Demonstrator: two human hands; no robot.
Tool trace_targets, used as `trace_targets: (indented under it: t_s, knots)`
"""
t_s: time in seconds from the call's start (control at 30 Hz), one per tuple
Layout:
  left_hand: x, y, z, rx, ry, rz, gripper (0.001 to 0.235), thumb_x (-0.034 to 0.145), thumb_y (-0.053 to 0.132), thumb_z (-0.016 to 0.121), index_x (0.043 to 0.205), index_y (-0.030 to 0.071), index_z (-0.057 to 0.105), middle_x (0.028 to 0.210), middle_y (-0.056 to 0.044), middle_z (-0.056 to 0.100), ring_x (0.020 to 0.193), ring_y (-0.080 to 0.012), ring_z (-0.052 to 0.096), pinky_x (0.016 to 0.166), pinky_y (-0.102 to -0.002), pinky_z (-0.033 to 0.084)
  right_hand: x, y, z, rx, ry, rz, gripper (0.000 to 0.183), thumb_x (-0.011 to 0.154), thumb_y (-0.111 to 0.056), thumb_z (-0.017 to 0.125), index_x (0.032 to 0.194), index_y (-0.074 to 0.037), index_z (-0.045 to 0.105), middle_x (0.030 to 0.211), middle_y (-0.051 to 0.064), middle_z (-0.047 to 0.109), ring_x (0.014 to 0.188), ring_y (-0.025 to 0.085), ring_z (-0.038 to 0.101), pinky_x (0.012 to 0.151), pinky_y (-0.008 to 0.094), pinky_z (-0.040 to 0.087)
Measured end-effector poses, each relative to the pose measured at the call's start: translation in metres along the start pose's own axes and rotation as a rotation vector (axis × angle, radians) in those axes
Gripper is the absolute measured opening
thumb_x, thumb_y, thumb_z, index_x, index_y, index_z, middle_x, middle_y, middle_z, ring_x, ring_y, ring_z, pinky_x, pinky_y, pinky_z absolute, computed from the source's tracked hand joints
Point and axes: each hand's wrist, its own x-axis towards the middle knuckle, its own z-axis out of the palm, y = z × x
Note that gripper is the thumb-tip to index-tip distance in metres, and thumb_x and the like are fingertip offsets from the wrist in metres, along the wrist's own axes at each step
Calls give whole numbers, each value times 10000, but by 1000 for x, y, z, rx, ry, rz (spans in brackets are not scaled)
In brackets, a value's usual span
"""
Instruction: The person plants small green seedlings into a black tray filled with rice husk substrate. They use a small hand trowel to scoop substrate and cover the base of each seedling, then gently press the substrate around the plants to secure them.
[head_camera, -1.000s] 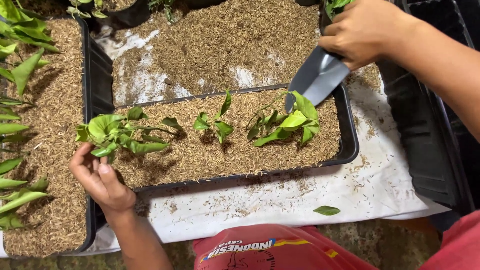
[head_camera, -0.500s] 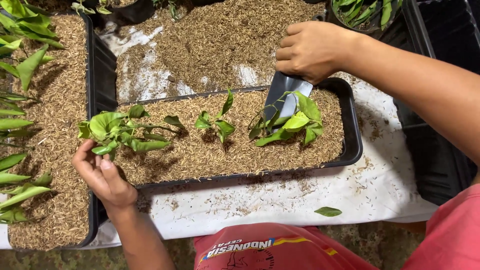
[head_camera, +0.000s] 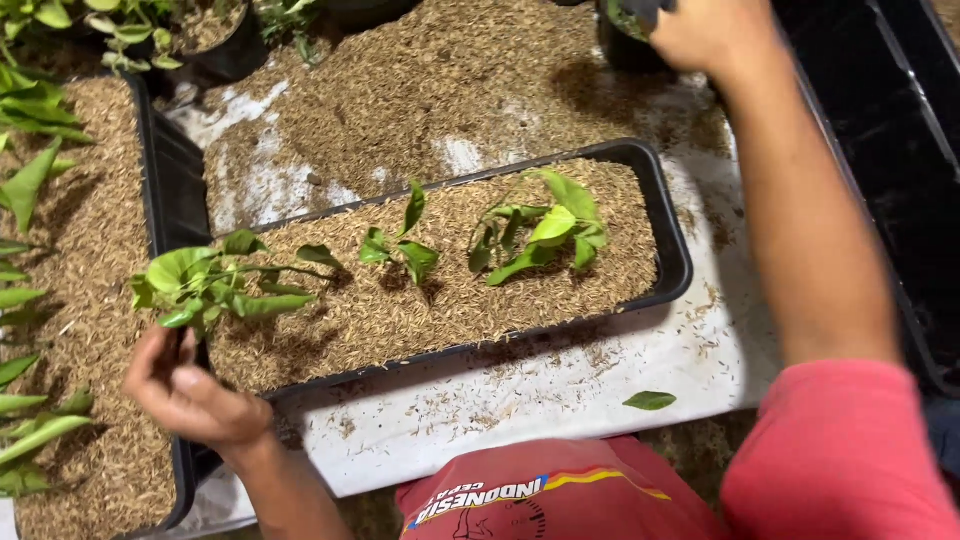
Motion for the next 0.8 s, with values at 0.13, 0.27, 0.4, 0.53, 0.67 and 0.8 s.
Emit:
trace_targets:
  t_s: [0.13,0.27,0.4,0.53,0.67,0.8]
  knots:
    - [-1,14,8,175,282,163,296,1095,219,402,1157,-64,467,1093,-295,595,994,-413,622,827,-482,568,-77,-27,9,482,251,204,439,1143,-318,611,799,-115,430,807,32,461,724,194,430,657,388,315]
    - [7,46,28,199,424,86,308,1062,274,403,1039,-33,409,1026,-255,546,949,-377,550,876,-453,464,-123,-45,55,675,505,337,350,1158,-247,676,845,-92,665,794,14,636,788,117,579,759,342,431]
    - [15,43,29,185,559,158,231,1015,244,413,1008,17,370,990,-193,474,956,-332,492,903,-448,420,-113,-83,85,989,654,476,188,982,-97,715,823,-103,616,834,-11,601,849,131,578,873,348,472]
    - [23,37,16,399,591,297,135,1010,167,378,1008,48,313,1032,-147,399,955,-296,391,922,-456,363,-100,-106,80,1071,632,595,117,931,-142,690,817,-148,662,847,-36,647,859,114,626,884,311,522]
    - [20,28,3,528,518,306,125,1031,112,377,1017,4,315,1082,-168,366,1002,-326,374,935,-490,366,-95,-126,83,1164,608,596,146,947,-165,675,804,-173,644,793,-33,623,810,120,616,836,323,563]
    - [19,39,12,533,499,278,181,1057,156,398,1030,-5,318,1090,-167,392,991,-323,397,881,-460,357,-98,-104,88,1066,601,532,188,1000,-215,687,829,-154,638,834,-36,619,842,107,588,863,299,475]
